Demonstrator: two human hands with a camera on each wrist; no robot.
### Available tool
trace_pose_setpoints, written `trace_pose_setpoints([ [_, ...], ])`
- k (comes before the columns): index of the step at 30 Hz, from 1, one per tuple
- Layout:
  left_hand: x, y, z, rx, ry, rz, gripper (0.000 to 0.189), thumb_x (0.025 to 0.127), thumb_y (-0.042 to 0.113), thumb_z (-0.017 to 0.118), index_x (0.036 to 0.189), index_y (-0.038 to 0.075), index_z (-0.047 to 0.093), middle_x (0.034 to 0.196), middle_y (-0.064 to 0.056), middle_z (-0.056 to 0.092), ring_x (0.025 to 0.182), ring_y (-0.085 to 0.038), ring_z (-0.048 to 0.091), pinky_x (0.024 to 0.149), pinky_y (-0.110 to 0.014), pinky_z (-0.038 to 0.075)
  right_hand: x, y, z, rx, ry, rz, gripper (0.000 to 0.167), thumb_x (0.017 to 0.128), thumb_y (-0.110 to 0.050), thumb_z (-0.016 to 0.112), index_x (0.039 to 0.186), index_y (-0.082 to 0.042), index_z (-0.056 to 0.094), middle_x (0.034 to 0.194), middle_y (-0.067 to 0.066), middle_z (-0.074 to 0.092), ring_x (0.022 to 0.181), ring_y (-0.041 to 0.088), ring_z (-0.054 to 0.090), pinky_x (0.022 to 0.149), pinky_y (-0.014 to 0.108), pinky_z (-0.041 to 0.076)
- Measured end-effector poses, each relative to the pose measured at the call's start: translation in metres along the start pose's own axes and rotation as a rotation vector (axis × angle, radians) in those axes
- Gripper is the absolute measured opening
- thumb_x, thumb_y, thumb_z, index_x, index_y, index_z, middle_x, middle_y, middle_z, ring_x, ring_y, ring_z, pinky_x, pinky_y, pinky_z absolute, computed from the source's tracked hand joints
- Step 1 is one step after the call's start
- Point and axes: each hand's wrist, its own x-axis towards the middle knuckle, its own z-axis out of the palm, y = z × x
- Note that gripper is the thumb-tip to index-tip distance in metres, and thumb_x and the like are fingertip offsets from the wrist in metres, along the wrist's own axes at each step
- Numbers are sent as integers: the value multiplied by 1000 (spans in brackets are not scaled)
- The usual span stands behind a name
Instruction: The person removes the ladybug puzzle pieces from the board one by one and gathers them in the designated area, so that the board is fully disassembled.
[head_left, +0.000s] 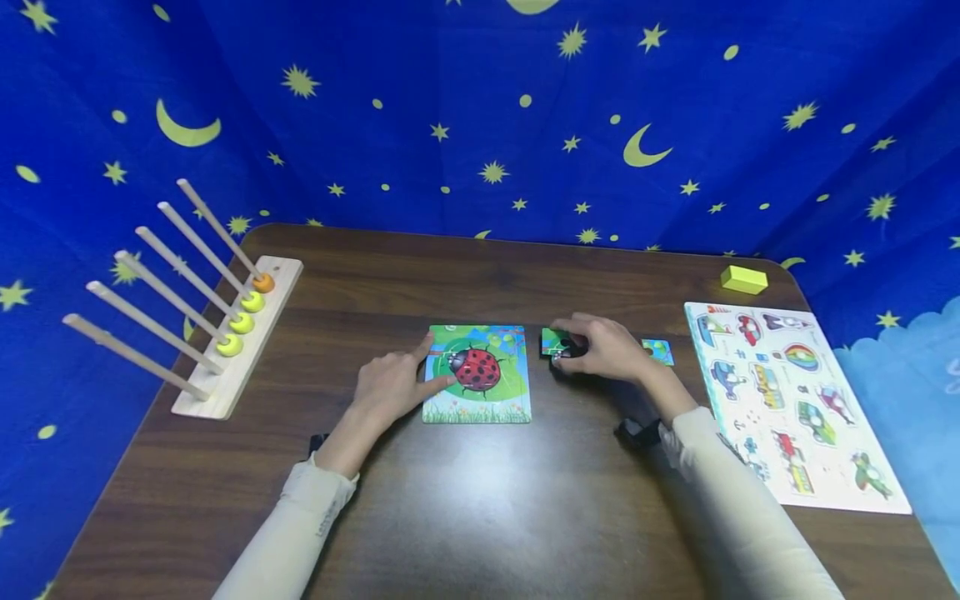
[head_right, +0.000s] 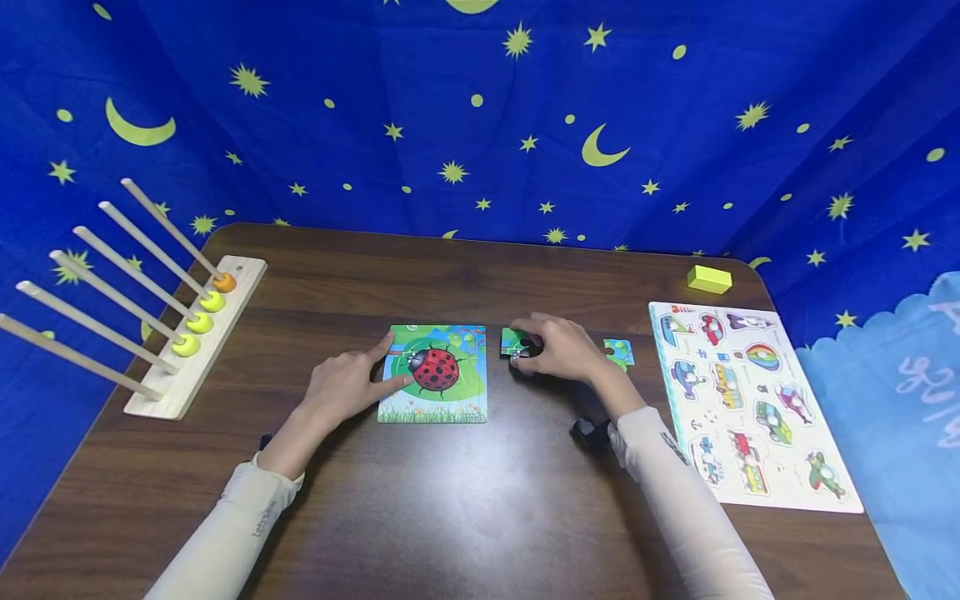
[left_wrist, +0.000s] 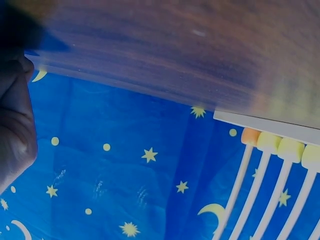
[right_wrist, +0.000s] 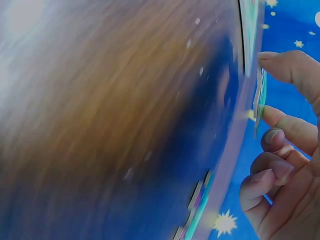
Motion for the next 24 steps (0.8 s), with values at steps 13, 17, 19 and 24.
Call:
trace_pose_setpoints([
  [13,0,-1,-1,-4,-4,-6,90,87,69,59,156,19,32,61,-6,47,51,-15,29,45,-29,25,-3,14,-4,-70,-26,61,63,82,-38,79,137,-14,61,115,16,64,90,29,59,76,45,48],
  [17,0,-1,0,5,0,-4,89,87,69,59,156,20,32,60,-5,46,52,-15,31,45,-29,26,2,15,-3,-90,-39,65,64,81,-39,79,137,-14,61,97,8,60,75,20,50,64,33,38],
  [19,0,-1,0,5,2,-3,89,87,69,59,156,20,32,59,-5,46,52,-15,31,45,-29,26,4,15,-3,-106,-45,61,64,81,-39,79,137,-13,61,95,7,58,74,18,48,62,31,36],
  [24,0,0,0,-1,1,-3,90,87,70,59,156,20,31,59,-5,46,52,-15,30,45,-29,25,7,15,-4,-100,-66,61,62,81,-38,79,136,-13,62,89,5,53,71,17,44,59,30,32],
])
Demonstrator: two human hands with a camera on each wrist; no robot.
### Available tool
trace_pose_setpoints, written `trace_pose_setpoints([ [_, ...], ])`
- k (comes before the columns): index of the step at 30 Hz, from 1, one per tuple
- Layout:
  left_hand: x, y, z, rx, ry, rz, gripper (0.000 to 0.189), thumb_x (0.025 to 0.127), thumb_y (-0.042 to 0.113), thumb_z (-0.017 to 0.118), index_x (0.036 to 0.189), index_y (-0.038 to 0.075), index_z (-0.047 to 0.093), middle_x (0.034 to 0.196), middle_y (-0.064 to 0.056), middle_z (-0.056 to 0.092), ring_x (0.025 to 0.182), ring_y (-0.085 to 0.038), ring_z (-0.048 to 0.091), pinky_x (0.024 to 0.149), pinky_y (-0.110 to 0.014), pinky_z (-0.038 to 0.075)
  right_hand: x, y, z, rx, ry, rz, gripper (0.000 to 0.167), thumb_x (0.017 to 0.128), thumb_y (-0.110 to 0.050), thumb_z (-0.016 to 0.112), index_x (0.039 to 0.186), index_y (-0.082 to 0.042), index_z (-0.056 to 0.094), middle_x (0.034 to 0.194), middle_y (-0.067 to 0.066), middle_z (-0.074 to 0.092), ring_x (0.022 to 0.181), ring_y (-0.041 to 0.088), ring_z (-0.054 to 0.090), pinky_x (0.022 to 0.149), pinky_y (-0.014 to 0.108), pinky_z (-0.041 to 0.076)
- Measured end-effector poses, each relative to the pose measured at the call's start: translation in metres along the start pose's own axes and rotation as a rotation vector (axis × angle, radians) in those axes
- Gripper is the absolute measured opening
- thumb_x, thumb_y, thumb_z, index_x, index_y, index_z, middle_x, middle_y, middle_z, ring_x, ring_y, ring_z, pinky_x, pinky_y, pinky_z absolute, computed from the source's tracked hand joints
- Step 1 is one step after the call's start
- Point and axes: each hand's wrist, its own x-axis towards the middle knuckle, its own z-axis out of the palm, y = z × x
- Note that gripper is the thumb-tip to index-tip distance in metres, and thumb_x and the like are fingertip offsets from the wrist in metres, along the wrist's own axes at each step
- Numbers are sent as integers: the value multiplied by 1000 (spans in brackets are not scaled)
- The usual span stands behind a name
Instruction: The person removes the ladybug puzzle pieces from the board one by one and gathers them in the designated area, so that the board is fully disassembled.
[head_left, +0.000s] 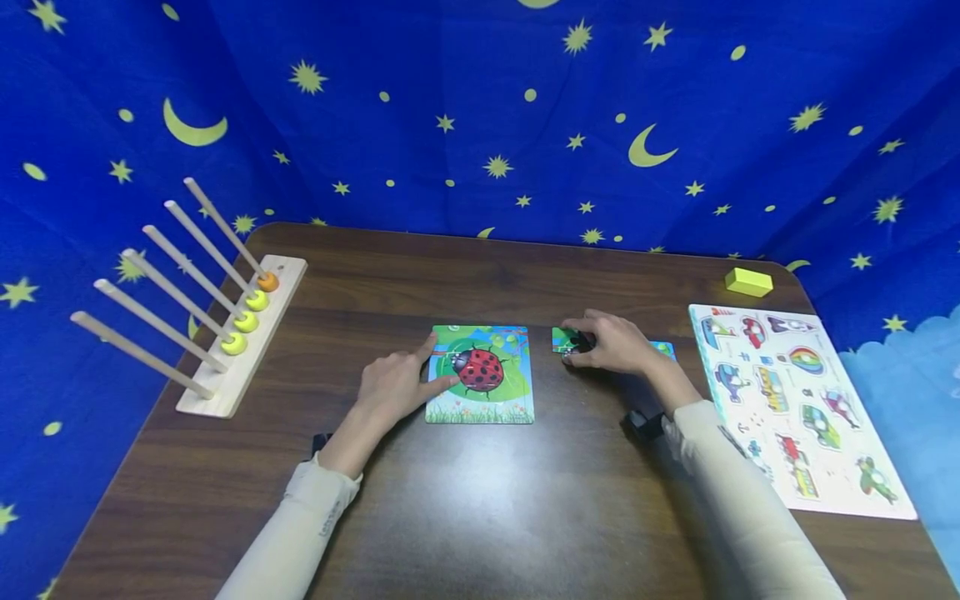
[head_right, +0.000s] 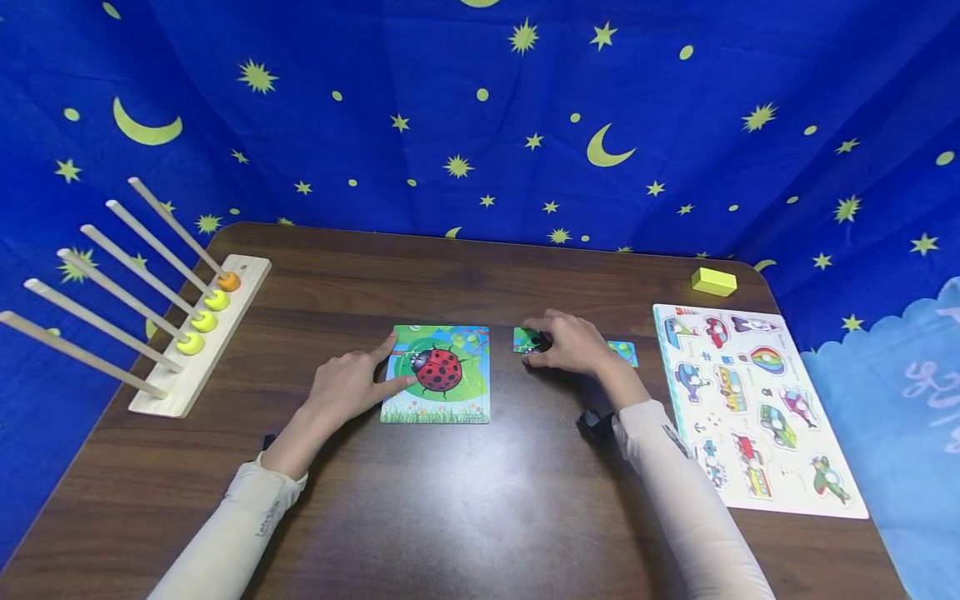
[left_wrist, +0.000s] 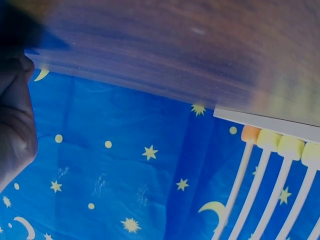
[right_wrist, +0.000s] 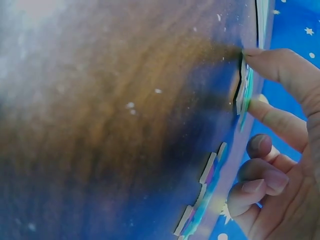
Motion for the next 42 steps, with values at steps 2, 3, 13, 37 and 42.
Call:
trace_pose_setpoints([
  [2,0,0,0,3,2,2,90,87,70,59,156,20,31,59,-5,46,51,-15,30,45,-29,25,0,0,-1,12,-8,4,62,81,-37,79,136,-13,62,86,4,51,70,17,43,59,30,31],
  [3,-1,1,0,4,3,2,89,87,70,59,156,20,31,59,-5,46,51,-15,29,45,-29,25,-1,0,-1,16,-10,4,62,81,-36,79,136,-13,62,86,4,51,70,17,43,59,29,31],
  [13,-2,3,-1,2,11,3,89,87,68,60,156,20,33,59,-5,45,52,-14,27,45,-29,23,-2,1,-1,21,-10,5,63,83,-37,78,138,-14,60,89,5,53,70,17,45,59,29,33],
  [37,-2,-1,-4,18,17,46,88,88,69,58,156,18,34,57,-2,40,51,-14,26,44,-29,22,-20,-66,32,-3,25,-191,76,81,-56,75,143,-17,55,137,23,58,113,35,64,83,48,55],
  [42,-1,-3,-7,19,7,60,86,90,69,55,156,19,31,54,2,34,49,-12,23,44,-28,20,-20,-71,36,-52,28,-212,75,82,-53,76,143,-16,55,122,17,64,65,13,54,60,32,47],
])
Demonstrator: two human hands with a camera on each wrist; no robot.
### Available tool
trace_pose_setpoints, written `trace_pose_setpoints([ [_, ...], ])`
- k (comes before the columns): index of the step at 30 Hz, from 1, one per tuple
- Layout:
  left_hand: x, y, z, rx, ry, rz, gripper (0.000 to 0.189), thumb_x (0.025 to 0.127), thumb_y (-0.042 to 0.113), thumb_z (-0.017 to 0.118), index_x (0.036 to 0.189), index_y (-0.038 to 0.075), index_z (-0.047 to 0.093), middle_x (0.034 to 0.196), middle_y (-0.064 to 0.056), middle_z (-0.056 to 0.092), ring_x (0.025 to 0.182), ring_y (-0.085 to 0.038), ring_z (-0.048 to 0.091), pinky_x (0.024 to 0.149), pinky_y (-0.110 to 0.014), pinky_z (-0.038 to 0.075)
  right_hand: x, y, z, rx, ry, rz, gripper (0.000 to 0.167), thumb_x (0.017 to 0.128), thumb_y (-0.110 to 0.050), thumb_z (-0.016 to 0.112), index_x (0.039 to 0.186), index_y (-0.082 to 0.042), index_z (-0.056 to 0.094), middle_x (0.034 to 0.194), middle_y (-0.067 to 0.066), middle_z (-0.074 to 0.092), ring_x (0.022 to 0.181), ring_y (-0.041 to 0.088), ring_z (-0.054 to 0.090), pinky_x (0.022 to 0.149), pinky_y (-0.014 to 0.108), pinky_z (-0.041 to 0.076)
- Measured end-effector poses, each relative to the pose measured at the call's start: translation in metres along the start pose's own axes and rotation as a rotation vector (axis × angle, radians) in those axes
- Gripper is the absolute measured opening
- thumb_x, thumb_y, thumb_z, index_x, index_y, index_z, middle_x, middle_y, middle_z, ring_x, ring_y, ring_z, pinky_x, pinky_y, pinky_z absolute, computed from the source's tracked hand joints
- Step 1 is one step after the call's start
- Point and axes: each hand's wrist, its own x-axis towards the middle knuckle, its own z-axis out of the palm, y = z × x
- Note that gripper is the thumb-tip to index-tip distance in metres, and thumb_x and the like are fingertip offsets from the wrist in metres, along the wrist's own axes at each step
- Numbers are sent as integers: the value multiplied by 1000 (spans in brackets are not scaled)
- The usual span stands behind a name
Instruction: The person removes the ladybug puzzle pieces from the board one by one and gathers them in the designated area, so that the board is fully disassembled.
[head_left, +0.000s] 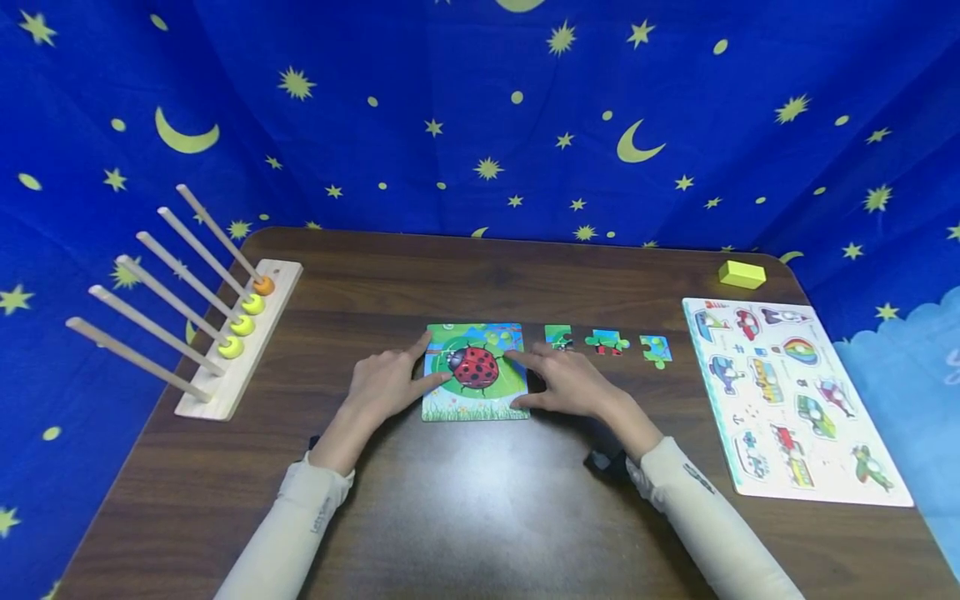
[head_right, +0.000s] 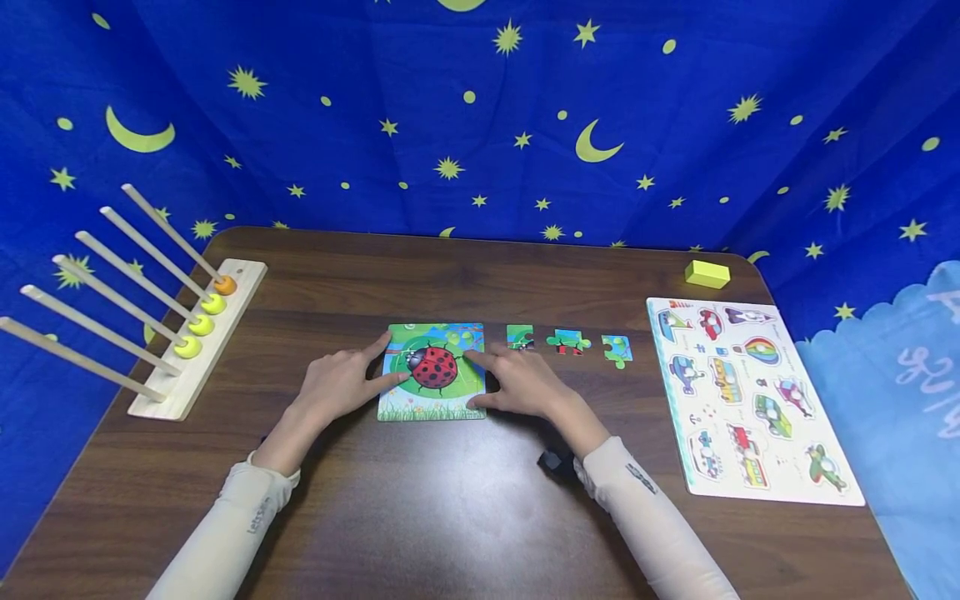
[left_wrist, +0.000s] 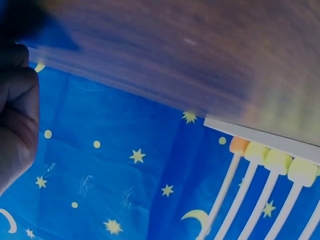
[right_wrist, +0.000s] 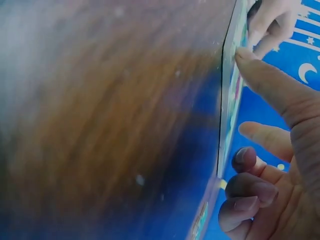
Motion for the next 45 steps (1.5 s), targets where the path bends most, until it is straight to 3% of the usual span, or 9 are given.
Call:
trace_pose_setpoints([
  [2,0,1,0,5,18,8,85,90,67,56,156,19,33,54,0,38,49,-12,24,44,-27,21,0,0,1,5,-3,1,75,82,-53,76,144,-16,54,123,18,64,58,10,46,59,31,44],
  [5,-2,9,1,0,56,41,80,90,65,58,153,19,40,63,-7,57,50,-14,31,43,-28,27,0,0,1,19,-2,3,76,82,-53,76,144,-17,54,130,21,62,58,7,49,66,36,51],
  [8,-6,25,4,14,69,99,75,90,65,59,148,20,48,99,-18,72,54,-19,49,45,-32,40,0,0,1,29,-6,6,76,82,-53,76,145,-16,52,132,22,61,59,9,54,73,42,54],
  [11,-9,42,7,52,48,138,75,89,68,56,147,20,50,125,-22,66,60,-26,61,51,-37,48,0,0,1,36,-12,11,77,83,-53,75,146,-16,52,131,22,61,62,9,55,74,43,55],
  [19,-12,67,16,182,39,51,84,88,74,50,148,16,49,126,-24,65,49,-19,51,48,-32,43,1,0,2,66,-21,26,77,83,-53,75,146,-16,51,132,21,61,64,9,54,79,46,54],
  [26,-12,72,23,211,66,18,89,86,76,51,148,12,48,115,-21,68,48,-17,49,45,-31,41,1,-1,3,70,-12,33,79,82,-52,77,146,-14,51,133,20,61,78,17,62,84,47,53],
  [34,-12,74,28,199,109,8,89,84,76,54,145,11,51,103,-17,70,46,-16,47,44,-31,39,5,1,4,129,-13,58,80,78,-49,81,143,-11,54,123,12,65,75,12,49,75,39,48],
  [41,-10,75,26,190,91,-11,90,82,77,55,144,12,53,109,-17,72,44,-10,38,41,-28,33,8,3,4,194,-18,90,72,80,-44,82,139,-10,58,83,0,51,71,13,42,61,28,32],
  [45,-10,76,26,189,79,-17,90,82,77,55,146,13,51,96,-13,73,45,-8,29,41,-26,27,12,5,2,264,-30,108,64,82,-36,82,135,-8,61,81,1,50,72,14,42,61,28,31],
])
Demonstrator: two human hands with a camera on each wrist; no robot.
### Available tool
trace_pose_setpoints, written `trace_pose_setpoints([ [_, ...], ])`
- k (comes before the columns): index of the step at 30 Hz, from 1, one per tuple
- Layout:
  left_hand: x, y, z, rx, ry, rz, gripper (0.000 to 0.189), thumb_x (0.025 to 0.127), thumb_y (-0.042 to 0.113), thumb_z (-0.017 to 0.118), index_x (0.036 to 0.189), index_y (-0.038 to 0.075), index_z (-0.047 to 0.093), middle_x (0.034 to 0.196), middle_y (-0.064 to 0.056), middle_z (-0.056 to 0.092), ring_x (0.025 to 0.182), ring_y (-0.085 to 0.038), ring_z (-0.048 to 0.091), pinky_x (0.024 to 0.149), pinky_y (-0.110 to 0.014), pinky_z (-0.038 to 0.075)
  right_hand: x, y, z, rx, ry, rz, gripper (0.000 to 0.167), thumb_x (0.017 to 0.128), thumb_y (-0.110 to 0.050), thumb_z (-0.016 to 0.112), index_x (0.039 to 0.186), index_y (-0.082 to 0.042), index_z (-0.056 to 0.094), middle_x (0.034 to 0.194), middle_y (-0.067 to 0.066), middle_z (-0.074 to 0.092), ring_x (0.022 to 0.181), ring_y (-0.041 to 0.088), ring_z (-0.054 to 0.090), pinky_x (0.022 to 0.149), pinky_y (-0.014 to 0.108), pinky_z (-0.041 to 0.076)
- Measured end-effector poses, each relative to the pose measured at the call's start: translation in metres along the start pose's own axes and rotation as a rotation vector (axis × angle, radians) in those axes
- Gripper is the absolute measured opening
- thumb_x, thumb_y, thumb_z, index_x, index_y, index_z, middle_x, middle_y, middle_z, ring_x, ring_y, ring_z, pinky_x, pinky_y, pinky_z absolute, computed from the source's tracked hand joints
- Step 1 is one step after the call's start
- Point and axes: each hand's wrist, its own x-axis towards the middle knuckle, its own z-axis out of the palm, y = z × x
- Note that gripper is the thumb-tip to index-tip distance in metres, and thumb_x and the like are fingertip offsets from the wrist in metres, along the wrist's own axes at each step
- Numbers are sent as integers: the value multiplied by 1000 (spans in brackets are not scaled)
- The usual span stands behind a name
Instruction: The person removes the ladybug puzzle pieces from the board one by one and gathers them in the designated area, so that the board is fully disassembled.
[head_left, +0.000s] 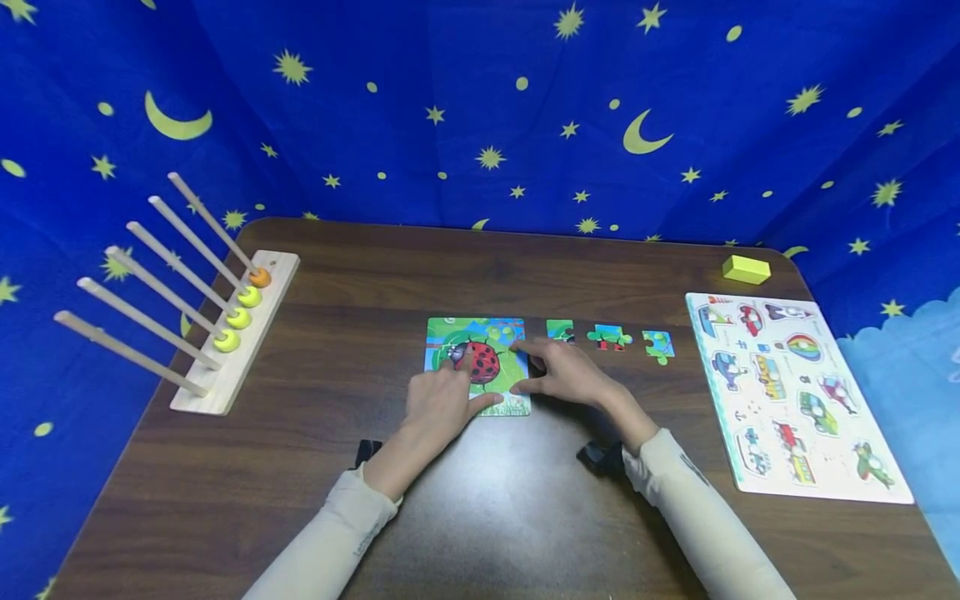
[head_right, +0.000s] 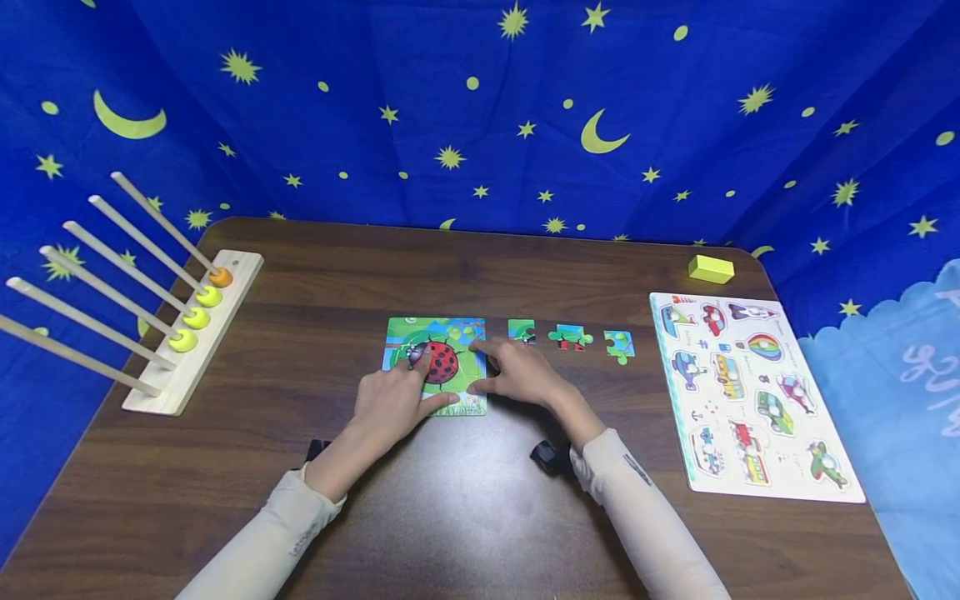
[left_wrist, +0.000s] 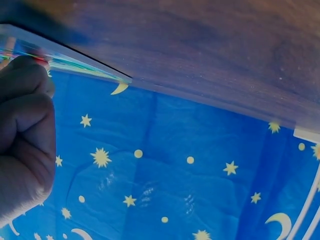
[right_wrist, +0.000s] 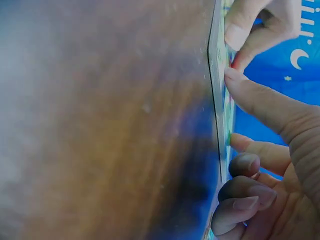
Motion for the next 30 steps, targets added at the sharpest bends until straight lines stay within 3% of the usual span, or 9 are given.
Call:
trace_pose_setpoints([
  [8,0,0,2,-45,52,11,88,81,74,60,142,11,55,73,-7,62,44,-11,35,40,-29,31,8,1,-4,85,-64,38,53,83,-28,82,128,-6,63,76,0,47,69,14,41,61,28,32],
  [13,0,-1,3,-47,77,20,87,80,73,62,141,11,57,70,-6,61,44,-11,36,39,-29,31,12,3,-5,166,-57,32,38,89,-25,76,121,-6,66,70,0,43,62,13,38,59,28,30],
  [22,1,-1,1,-57,53,18,89,81,74,61,142,9,55,73,-7,64,45,-13,41,41,-31,35,12,5,-3,163,-27,52,33,92,-20,71,121,-7,67,69,-2,42,61,13,37,60,29,30],
  [30,1,-1,0,-55,22,15,90,81,74,60,142,7,54,65,-5,61,44,-11,39,40,-30,34,11,2,0,130,-7,62,33,92,-21,72,120,-7,67,68,-2,43,60,12,37,59,28,30],
])
